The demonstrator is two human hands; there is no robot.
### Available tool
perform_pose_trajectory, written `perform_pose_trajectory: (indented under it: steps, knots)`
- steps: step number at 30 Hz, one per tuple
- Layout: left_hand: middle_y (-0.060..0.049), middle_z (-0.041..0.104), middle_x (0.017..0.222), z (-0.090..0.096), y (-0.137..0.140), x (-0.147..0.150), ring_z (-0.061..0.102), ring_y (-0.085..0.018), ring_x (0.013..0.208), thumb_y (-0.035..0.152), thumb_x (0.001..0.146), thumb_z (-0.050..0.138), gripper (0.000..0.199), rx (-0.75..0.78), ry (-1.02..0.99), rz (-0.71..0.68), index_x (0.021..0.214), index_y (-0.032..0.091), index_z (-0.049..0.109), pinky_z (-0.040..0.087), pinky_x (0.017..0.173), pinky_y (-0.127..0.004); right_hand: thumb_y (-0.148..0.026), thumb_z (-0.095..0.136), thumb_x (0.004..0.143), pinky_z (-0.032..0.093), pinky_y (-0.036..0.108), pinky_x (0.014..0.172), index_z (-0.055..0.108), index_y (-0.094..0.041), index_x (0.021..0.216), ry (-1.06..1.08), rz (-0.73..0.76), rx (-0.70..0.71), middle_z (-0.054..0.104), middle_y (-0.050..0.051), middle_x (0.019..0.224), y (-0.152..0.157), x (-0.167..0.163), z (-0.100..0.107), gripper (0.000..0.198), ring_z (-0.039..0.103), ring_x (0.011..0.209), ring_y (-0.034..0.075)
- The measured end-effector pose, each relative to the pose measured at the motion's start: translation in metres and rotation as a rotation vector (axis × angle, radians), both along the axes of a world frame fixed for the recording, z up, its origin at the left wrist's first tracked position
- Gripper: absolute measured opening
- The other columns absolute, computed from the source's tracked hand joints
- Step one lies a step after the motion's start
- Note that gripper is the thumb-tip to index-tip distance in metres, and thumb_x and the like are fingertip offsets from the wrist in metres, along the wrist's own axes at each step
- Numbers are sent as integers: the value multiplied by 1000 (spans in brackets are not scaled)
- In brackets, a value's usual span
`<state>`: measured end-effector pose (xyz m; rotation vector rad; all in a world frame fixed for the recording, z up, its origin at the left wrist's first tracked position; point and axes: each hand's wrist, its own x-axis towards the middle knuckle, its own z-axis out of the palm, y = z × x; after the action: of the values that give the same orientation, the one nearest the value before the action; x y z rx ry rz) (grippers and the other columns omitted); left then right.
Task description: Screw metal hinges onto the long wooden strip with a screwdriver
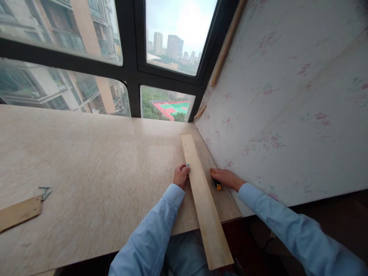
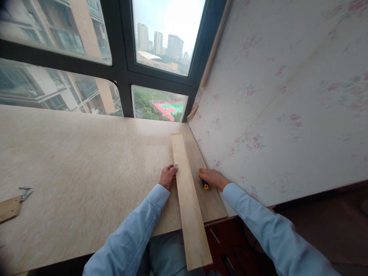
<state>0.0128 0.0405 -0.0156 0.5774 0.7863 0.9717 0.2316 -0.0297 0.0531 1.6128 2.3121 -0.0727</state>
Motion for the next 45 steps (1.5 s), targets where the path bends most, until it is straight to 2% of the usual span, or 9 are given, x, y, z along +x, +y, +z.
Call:
perform_pose_trajectory:
  steps: [3,5,10,12,16,19,25,31,45]
  knots:
    - [0,64,70,-3,1,1,60,-12,56,26,60,75,36,10,18,-1,91,13,61,49,52,-23,0,44,87,54,30,87,62,-19,107,74,-29,48,59,11,134,4,0,3,33,65,111,21]
    - [0,64,71,-4,1,1,60,-13,57,26,61,75,36,26,29,-3,92,13,62,48,52,-23,-1,43,86,53,34,93,62,-22,113,223,-98,157,58,10,137,5,0,7,39,62,118,22]
    - [0,63,70,-6,0,2,58,-12,57,26,62,73,35,53,27,-10,93,13,63,46,52,-22,-25,60,87,52,43,99,64,-22,112,803,-272,659,69,9,120,-2,-15,24,26,65,112,24]
    - [0,64,70,-7,0,2,58,-12,58,26,61,72,35,56,33,-13,93,14,63,46,53,-22,-38,69,83,55,43,92,67,-21,106,1025,-377,844,72,9,111,-8,-31,34,30,68,102,25]
    - [-1,65,71,-10,0,3,60,-13,60,27,60,73,34,60,59,-33,90,13,63,45,52,-21,-43,68,85,56,32,66,65,-17,97,1446,-517,938,73,7,91,-14,-69,48,29,66,72,18]
    - [-2,65,71,-11,0,3,60,-13,60,28,60,73,35,70,73,-44,91,13,64,44,51,-21,-45,65,87,55,32,69,63,-18,96,1549,-502,941,71,5,87,-9,-91,45,29,65,75,17]
    - [0,64,69,-11,0,3,58,-11,59,26,60,73,34,81,97,-36,90,12,66,42,51,-19,-40,65,88,53,40,92,64,-19,106,1515,-415,727,70,9,109,0,-108,25,28,67,101,23]
    - [-1,66,70,-10,-1,3,58,-12,61,23,61,73,34,65,91,-36,93,13,67,43,54,-20,-39,64,89,54,38,89,64,-20,102,1540,-377,773,71,7,104,6,-107,27,23,67,100,22]
    - [1,63,66,-4,-2,2,56,-10,57,20,64,71,26,72,115,-33,89,12,68,44,55,-20,-42,61,90,55,38,85,62,-21,103,1446,-371,698,71,8,105,13,-105,28,25,67,96,22]
